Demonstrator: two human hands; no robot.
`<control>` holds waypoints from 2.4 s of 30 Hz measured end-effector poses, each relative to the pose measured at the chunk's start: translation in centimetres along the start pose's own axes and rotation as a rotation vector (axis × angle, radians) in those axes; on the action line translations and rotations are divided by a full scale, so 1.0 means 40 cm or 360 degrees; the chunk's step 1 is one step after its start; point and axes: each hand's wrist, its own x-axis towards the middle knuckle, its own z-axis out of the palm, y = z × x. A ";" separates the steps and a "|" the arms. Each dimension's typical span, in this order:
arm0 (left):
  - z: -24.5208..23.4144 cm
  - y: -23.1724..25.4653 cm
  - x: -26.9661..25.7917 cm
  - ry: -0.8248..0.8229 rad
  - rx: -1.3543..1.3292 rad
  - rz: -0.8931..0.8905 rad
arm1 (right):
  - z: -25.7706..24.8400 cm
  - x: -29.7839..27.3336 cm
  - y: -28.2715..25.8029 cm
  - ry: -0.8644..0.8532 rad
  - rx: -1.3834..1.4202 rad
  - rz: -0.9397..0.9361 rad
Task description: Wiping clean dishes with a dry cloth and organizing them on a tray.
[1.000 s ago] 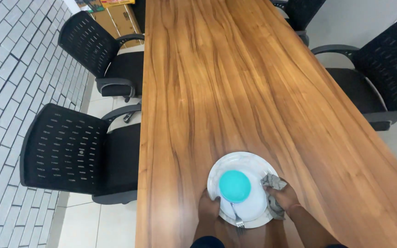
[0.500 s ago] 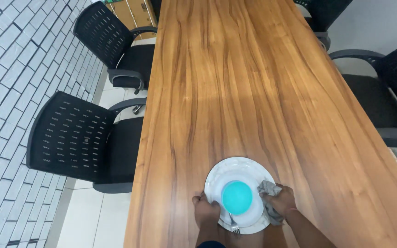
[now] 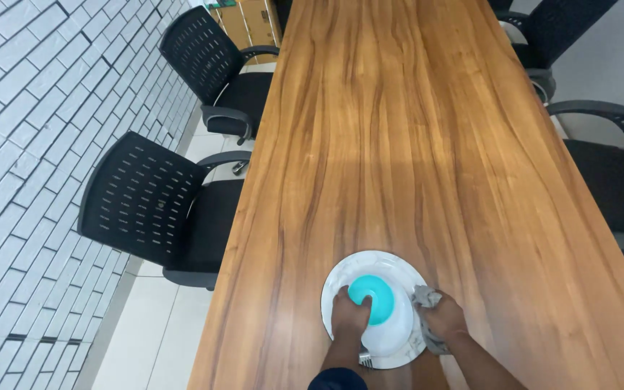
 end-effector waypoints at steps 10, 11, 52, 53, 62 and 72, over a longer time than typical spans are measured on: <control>-0.016 -0.001 -0.056 0.0012 0.0261 -0.0530 | -0.009 0.034 0.047 -0.0079 -0.0391 0.0146; 0.002 -0.020 -0.047 -0.0008 0.0271 -0.0496 | -0.008 0.029 0.048 -0.0082 -0.0345 0.0125; 0.183 -0.199 0.024 0.0099 -0.0031 -0.0587 | -0.124 0.003 0.059 -0.0042 0.0103 -0.0085; 0.187 -0.205 0.020 0.0110 -0.0046 -0.0611 | -0.124 0.001 0.054 -0.0055 0.0099 -0.0094; 0.147 -0.178 0.004 0.0210 -0.0126 -0.0714 | -0.164 0.041 0.095 0.0025 0.0014 -0.0036; 0.024 -0.245 -0.030 0.0256 0.0044 -0.0838 | -0.345 0.177 0.172 0.0453 -0.0227 0.0049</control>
